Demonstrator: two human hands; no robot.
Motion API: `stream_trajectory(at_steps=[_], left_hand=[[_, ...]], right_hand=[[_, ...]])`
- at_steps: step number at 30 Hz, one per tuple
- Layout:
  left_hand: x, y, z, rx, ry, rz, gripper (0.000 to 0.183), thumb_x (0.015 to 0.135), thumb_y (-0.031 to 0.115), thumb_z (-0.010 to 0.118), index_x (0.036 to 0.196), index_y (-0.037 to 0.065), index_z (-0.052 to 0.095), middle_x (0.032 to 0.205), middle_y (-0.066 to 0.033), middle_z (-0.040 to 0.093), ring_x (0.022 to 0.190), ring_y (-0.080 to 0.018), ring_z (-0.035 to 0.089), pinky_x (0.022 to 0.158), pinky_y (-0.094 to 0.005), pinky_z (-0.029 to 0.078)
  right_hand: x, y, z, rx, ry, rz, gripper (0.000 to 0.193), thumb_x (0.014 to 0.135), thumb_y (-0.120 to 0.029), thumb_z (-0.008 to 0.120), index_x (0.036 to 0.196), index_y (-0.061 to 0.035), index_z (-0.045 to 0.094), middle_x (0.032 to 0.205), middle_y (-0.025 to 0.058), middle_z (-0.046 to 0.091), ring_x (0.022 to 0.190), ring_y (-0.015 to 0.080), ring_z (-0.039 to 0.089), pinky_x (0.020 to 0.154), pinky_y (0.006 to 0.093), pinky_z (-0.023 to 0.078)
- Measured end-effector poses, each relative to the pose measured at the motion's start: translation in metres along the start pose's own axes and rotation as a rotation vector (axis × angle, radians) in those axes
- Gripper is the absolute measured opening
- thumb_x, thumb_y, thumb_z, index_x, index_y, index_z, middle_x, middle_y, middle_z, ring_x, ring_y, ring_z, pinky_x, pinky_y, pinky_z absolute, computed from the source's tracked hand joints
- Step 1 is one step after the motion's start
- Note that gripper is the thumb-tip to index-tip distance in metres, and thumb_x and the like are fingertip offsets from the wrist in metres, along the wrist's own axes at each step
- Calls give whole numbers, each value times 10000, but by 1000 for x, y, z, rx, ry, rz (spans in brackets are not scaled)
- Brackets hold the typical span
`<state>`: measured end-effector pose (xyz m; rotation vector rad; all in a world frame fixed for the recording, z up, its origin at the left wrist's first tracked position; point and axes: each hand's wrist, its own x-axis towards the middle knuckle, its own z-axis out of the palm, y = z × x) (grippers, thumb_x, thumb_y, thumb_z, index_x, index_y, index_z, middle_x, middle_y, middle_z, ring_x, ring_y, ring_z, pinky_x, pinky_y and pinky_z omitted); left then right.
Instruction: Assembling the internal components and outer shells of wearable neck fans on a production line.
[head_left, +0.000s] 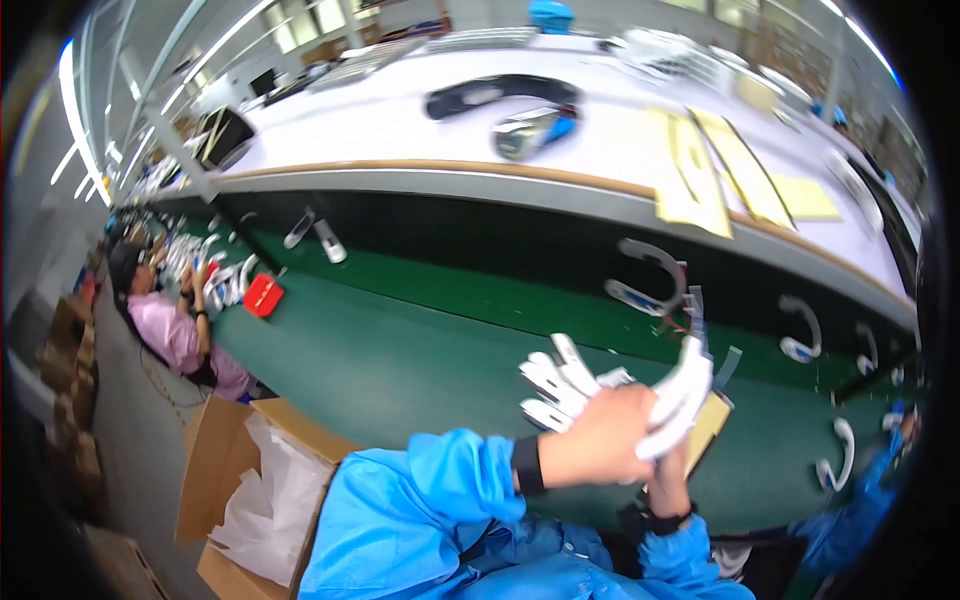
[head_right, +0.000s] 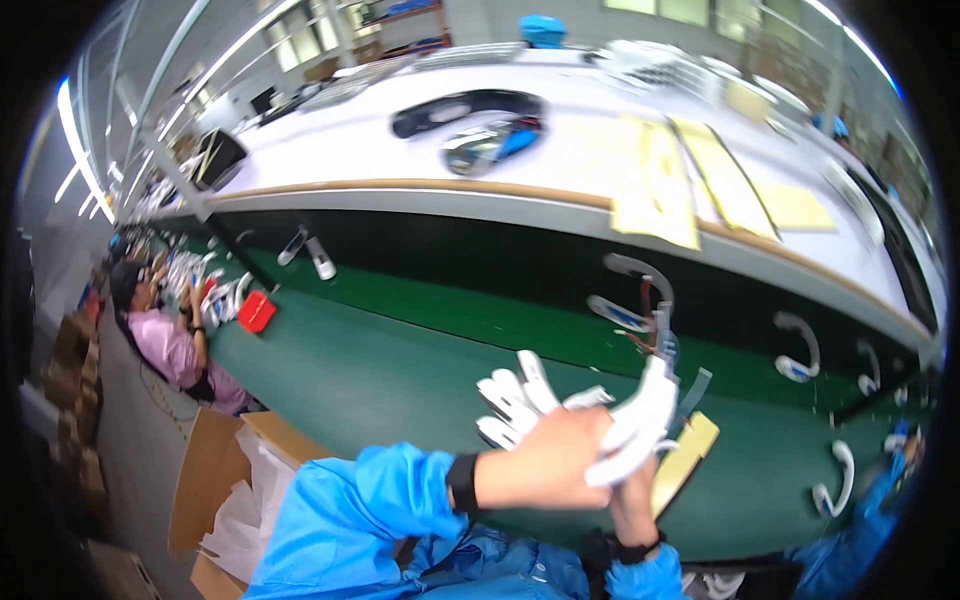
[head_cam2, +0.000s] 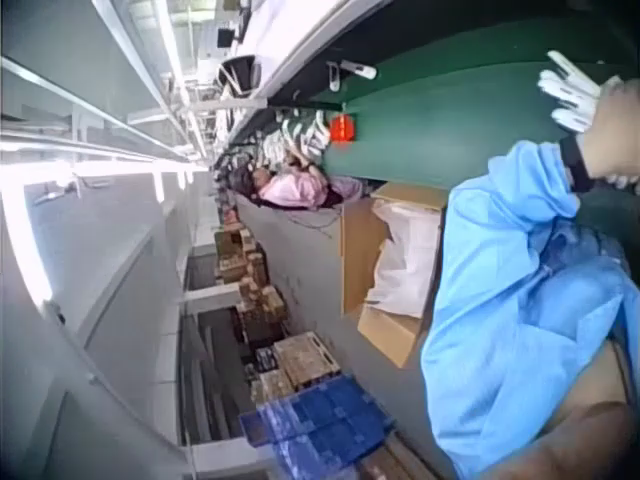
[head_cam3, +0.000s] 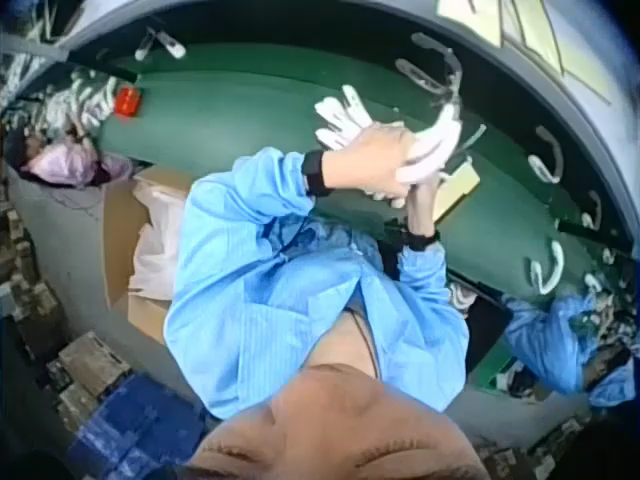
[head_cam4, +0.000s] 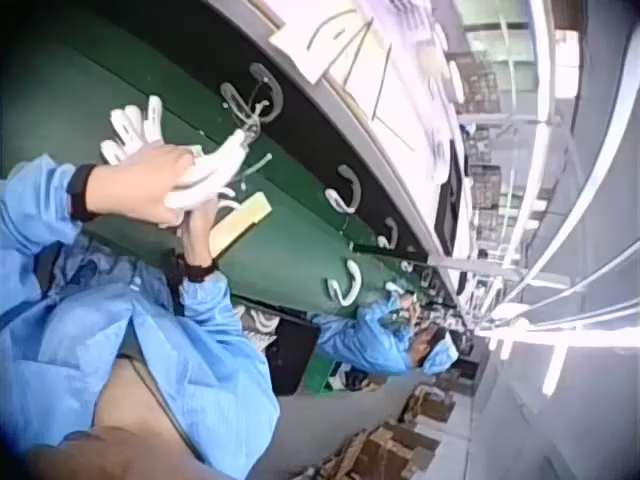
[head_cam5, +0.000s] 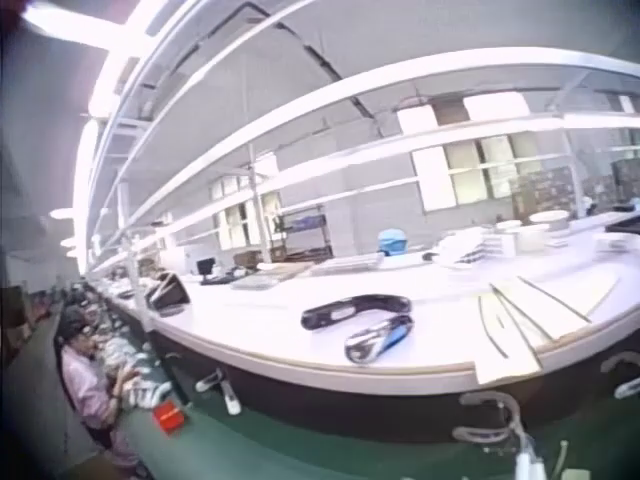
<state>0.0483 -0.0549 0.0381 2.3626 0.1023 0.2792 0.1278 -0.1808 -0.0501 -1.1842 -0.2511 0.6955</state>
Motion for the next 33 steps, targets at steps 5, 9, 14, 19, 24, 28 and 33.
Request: stream_trajectory(at_steps=[5,9,14,19,24,28,33], left_hand=[[-61,-155,-112,147,-44,-381,429,607,326,639,913,31,582,808,-205,593,775,-386,591,673,-431,483],[-134,-247,-148,251,42,-700,611,617,439,676,973,-32,518,922,-233,594,849,-392,593,752,-419,474],[-228,-329,-167,334,134,-961,633,575,445,704,910,-51,498,894,-245,600,833,-380,597,771,-417,461],[-253,-357,-181,366,103,-1156,679,566,424,733,953,-80,492,887,-260,606,847,-375,608,778,-398,475],[-333,-448,-191,-44,473,-1089,603,646,260,709,1086,-73,467,972,-186,596,883,-261,600,751,-368,486],[-335,-501,-193,728,126,-1093,855,589,493,724,1167,-76,453,1080,-261,562,1006,-391,545,854,-431,440],[-277,-506,-196,821,30,-755,636,705,395,649,1176,-3,492,1140,-204,530,1040,-355,512,875,-416,423]], right_hand=[[93,149,164,278,-362,347,325,857,-97,518,1165,-6,473,1115,87,552,1004,188,557,871,338,463],[121,266,256,390,-596,631,342,841,-111,569,1163,-23,491,1130,85,554,1042,200,539,904,357,441],[122,303,344,218,-762,678,396,800,-237,636,1109,-5,548,1090,96,583,1002,195,555,878,314,425],[144,349,334,-646,-519,150,814,720,-397,680,1287,72,333,1261,244,419,1169,342,413,955,381,367],[123,231,262,-492,-775,193,485,805,-343,626,1121,12,526,1256,207,427,1142,296,448,953,371,377],[71,172,143,-535,-585,194,316,838,-275,605,1007,-8,588,1070,128,567,988,210,556,864,322,440],[-27,109,7,-585,-256,246,247,857,-236,567,958,-11,580,841,91,628,782,149,594,697,296,472]])
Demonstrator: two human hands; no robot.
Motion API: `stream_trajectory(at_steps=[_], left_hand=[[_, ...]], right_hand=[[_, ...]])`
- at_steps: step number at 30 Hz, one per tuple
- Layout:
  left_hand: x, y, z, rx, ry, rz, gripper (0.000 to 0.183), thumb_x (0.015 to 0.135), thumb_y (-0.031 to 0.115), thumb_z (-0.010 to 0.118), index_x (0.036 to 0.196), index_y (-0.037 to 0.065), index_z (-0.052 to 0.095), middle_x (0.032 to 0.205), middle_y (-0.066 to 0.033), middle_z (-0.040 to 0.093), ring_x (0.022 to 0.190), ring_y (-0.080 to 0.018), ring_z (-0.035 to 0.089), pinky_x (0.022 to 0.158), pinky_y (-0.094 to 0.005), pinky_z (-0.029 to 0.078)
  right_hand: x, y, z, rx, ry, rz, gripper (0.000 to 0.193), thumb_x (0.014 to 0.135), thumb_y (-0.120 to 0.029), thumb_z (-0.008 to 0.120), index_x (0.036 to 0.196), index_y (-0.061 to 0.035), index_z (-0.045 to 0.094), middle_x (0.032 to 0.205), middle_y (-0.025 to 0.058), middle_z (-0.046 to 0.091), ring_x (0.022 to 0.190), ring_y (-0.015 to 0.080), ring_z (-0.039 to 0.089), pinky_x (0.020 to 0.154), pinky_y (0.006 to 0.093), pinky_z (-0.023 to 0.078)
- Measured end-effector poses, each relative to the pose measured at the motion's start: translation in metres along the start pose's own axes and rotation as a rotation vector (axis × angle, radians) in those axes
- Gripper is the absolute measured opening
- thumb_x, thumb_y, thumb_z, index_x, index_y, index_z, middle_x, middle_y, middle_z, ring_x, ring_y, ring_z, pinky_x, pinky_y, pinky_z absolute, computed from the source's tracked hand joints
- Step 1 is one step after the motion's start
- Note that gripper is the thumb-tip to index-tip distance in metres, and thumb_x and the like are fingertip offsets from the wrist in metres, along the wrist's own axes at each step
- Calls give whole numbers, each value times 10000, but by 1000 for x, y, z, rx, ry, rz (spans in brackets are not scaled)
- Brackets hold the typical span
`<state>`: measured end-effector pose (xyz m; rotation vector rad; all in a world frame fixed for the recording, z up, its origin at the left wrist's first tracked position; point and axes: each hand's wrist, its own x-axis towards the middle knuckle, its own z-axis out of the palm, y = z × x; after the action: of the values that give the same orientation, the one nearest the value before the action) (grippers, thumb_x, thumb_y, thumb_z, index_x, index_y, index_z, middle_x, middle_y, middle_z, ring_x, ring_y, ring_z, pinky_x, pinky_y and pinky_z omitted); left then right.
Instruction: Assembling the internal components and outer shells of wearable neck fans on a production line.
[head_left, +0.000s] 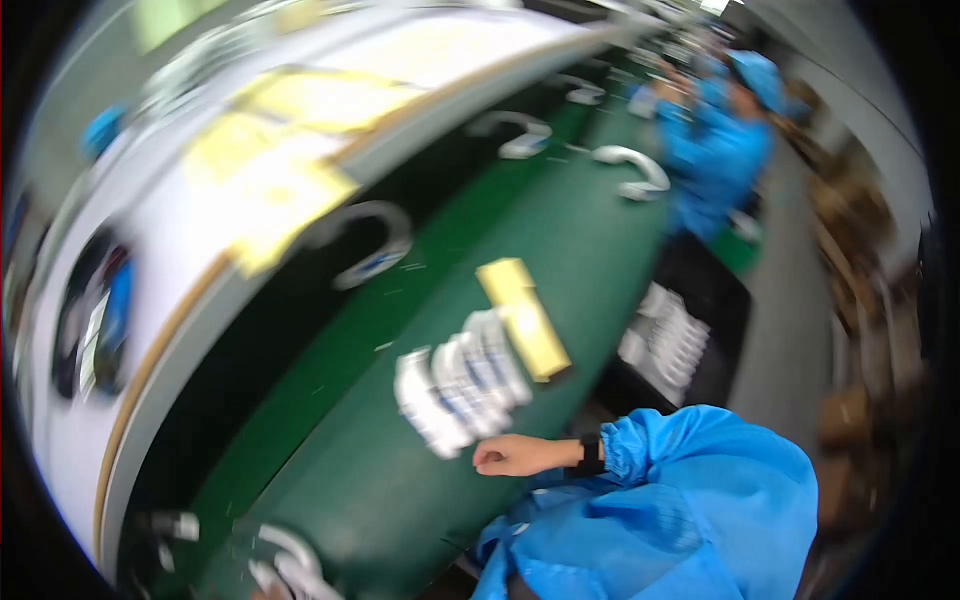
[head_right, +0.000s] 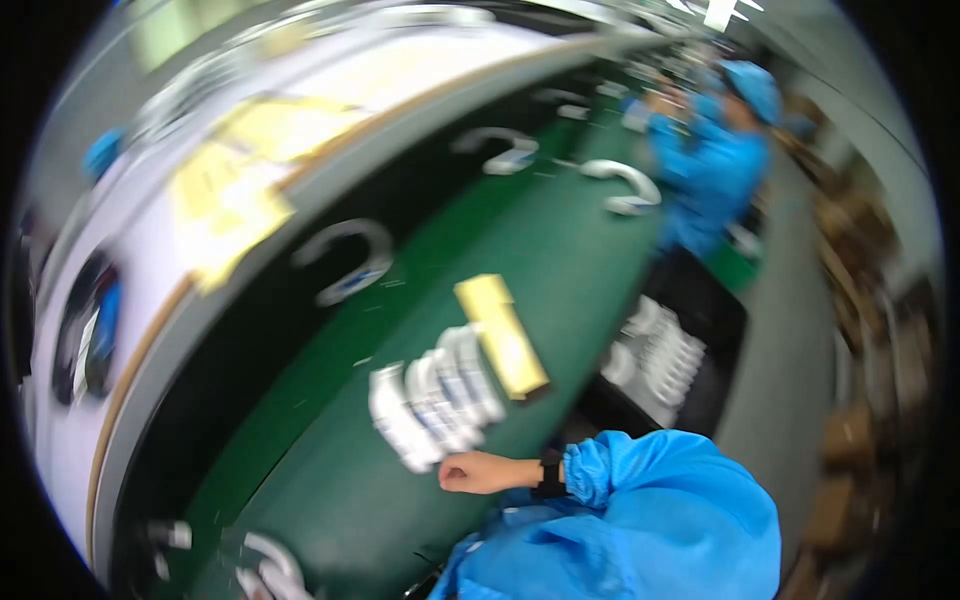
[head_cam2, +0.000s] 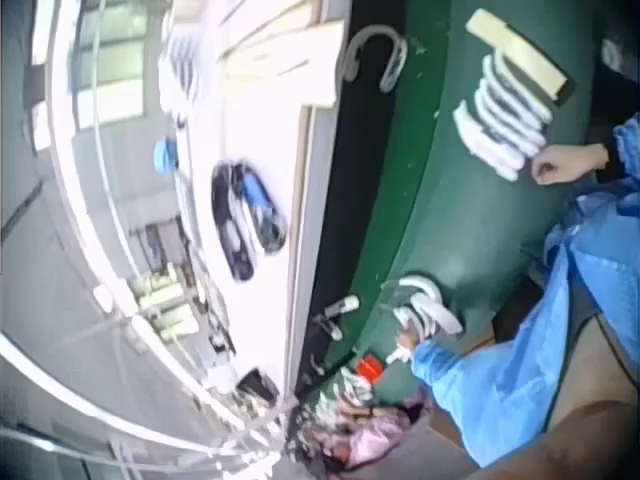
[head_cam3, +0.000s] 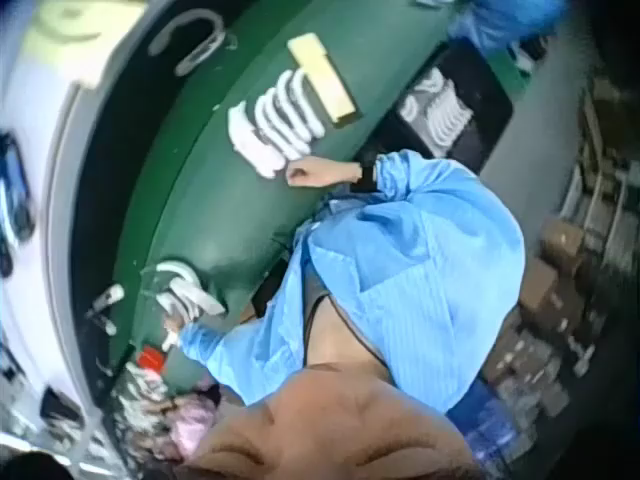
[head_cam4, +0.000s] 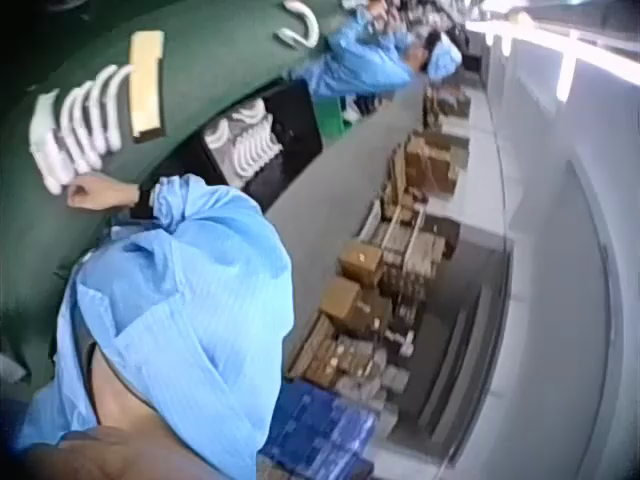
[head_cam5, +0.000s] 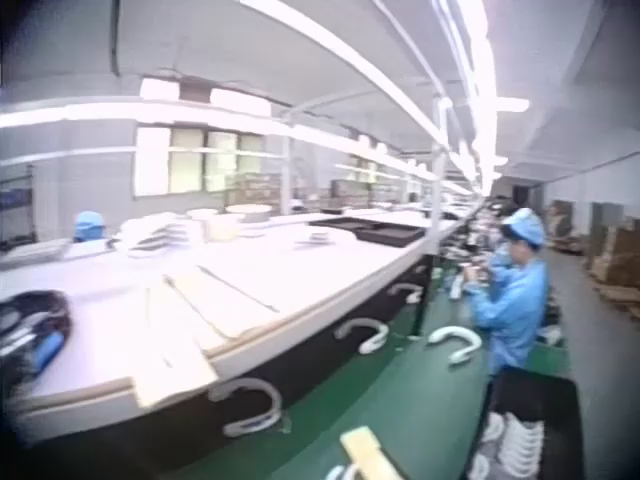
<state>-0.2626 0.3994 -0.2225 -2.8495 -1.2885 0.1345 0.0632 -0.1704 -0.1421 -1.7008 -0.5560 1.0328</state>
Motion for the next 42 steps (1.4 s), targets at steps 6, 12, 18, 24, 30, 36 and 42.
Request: stream_trajectory(at_steps=[6,12,18,24,30,36,42], left_hand=[[-1,258,-135,-227,829,442,300,872,208,584,1071,-10,532,1090,-195,532,990,-319,522,852,-404,431],[-160,633,-197,-894,225,1081,179,889,107,540,1005,-26,568,1046,-161,561,928,-288,542,849,-382,419],[-333,911,-100,-587,-988,1496,320,783,124,623,1065,-8,548,975,-154,603,878,-288,595,780,-351,464],[-407,1029,119,188,-881,1375,457,755,349,610,1038,-7,559,1024,-210,582,973,-379,550,826,-437,440],[-432,994,230,212,-632,1104,818,621,343,751,1264,53,336,1170,-145,473,1076,-323,444,883,-456,365],[-452,984,255,357,-593,1099,948,558,327,804,1315,77,290,1184,-129,458,1072,-309,440,911,-454,340],[-449,989,264,314,-608,1190,743,538,233,790,1159,82,410,1052,-127,479,1023,-331,473,834,-429,419]], right_hand=[[-169,96,-113,429,899,82,165,866,-146,524,872,-5,609,806,72,640,718,130,613,635,263,490],[-304,245,-256,700,1300,335,168,859,-182,526,842,-36,608,773,54,639,679,112,614,584,226,475],[-332,451,-313,153,1423,773,270,717,-275,592,770,-16,646,757,209,632,744,343,617,699,399,471],[-339,535,-255,886,1539,1044,334,714,-256,634,778,68,583,766,183,607,639,264,604,573,385,485],[-372,583,-263,718,1743,1246,653,702,-314,661,1128,125,434,1125,294,499,1055,388,493,874,417,406],[-348,605,-284,1028,1658,1592,882,644,-334,721,1260,110,271,1274,331,332,1190,428,361,1007,439,307],[-354,615,-268,974,1921,1466,813,634,-285,730,1200,108,298,1208,328,358,1149,456,371,981,462,330]])
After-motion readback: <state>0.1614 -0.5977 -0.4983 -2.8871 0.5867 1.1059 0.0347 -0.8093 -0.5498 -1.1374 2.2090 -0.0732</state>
